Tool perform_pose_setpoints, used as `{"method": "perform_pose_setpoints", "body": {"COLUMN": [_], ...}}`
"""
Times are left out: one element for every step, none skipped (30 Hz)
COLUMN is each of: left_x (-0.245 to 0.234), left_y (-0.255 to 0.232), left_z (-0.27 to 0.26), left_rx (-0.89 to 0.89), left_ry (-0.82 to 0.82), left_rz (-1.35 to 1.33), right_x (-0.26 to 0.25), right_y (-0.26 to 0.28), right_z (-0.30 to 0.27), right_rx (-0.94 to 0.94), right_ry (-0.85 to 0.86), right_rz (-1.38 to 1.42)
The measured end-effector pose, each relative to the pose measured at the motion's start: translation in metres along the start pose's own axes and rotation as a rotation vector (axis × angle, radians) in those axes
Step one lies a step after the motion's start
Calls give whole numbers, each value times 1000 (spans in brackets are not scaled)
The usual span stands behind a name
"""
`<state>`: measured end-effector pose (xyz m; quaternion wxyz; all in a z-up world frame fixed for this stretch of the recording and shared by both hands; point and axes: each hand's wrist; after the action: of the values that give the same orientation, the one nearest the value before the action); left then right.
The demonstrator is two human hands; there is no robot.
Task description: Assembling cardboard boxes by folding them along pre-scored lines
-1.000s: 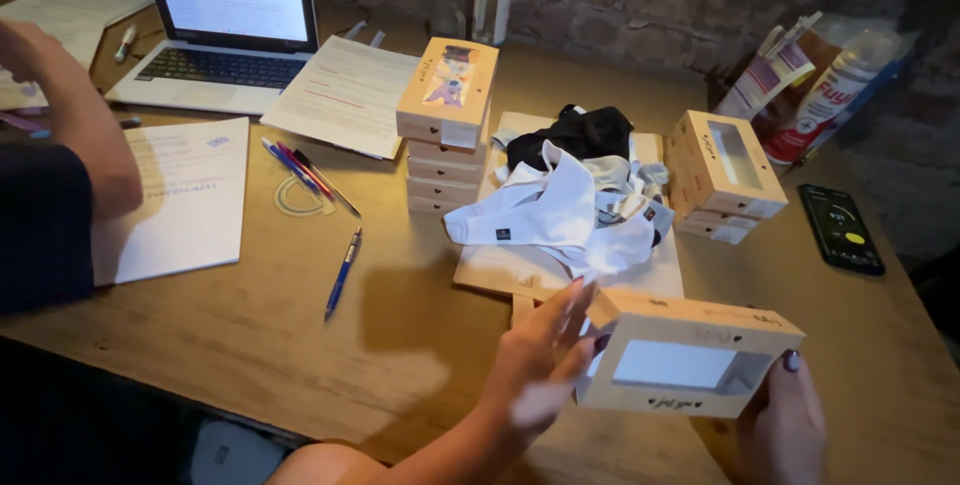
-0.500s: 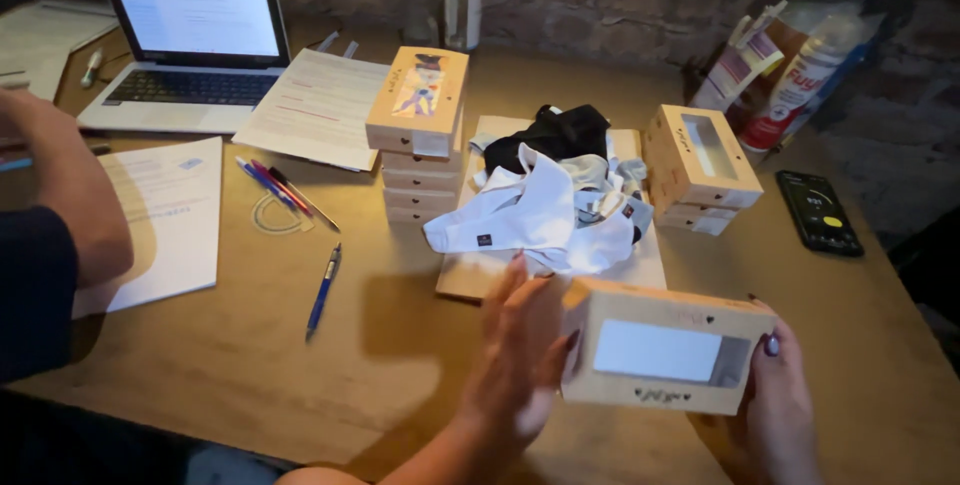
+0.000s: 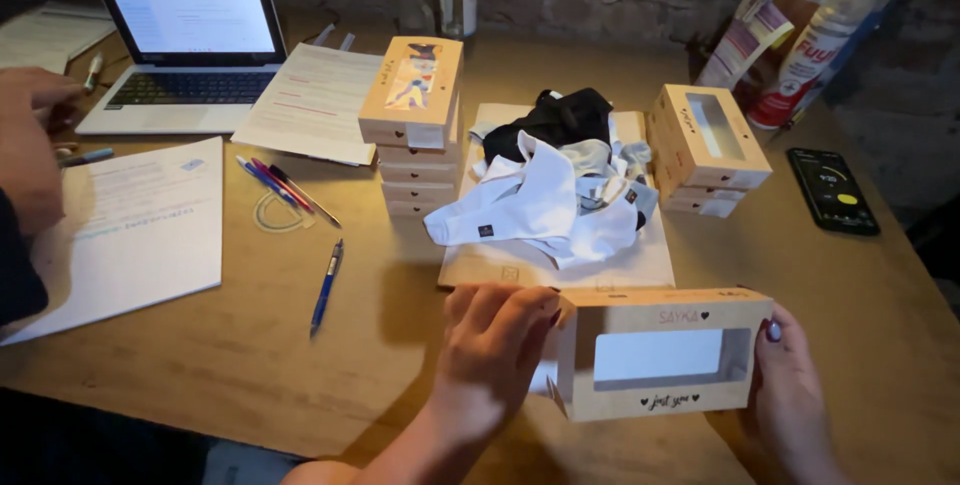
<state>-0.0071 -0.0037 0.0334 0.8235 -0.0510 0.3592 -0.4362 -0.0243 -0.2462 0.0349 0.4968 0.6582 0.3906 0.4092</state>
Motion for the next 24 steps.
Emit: {"method": "perform_pose_setpoints", "body": {"left_x": [-3,-6,-9,-11,-12,-14,-10,-7,-4,-3,-3,-3,-2,-1,0,-1,-2,-3,-1,0,2,2,2,2], "left_y": [-3,-6,-9,-11,-14,-16,-14,-12,-9,-7,-7,-6,-3,-1,2,2,1,1,1,0,0,0,1,1], "left_z": [0,1,2,4,6,8,5,2,0,1,0,0,-1,-2,-3,-2,-1,-1,-1,-1,-1,-2,-2,-3], "left_rx": [-1,9,21,23,73,124,126,109,90,90,49,8,9,-16,-42,-42,-33,-24,-26,-26,-26,-28,-25,-22], "left_ry": [1,25,49,49,41,33,34,51,66,63,53,43,45,46,46,47,54,62,63,52,41,42,48,54], "left_rz": [1,-52,-105,-105,-64,-23,-24,-16,-4,0,27,55,55,39,24,24,31,37,38,50,62,63,56,49], "right_x": [2,3,5,3,0,-3,1,5,9,5,0,-5,-6,-7,-8,-10,-12,-14,-10,-5,-1,-5,-9,-13], "right_y": [4,9,13,9,5,0,5,10,15,10,3,-3,-2,-1,0,-1,-3,-4,-1,2,5,0,-4,-8], "right_z": [-3,-6,-8,-5,-3,-1,-5,-9,-11,-6,-3,1,1,2,3,5,7,9,4,-1,-6,-2,1,4], "right_rx": [1,41,77,76,52,29,27,38,49,47,43,39,39,-15,-70,-70,-4,63,65,53,42,43,-7,-58], "right_ry": [1,12,23,23,28,34,33,10,-7,-3,-7,-12,-12,14,42,42,18,-5,-4,3,10,11,58,105], "right_rz": [1,-4,-7,-6,40,86,88,67,45,45,33,20,22,-18,-58,-57,-79,-101,-101,-29,42,42,45,48]}}
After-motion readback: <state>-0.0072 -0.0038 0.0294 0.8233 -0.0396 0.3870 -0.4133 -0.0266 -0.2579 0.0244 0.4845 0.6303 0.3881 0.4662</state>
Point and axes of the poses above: each hand's wrist, its own z-axis towards the middle knuckle, its own x-axis out of the palm, y = z × x, and after that the axes turned 11 degrees about y, right-handed
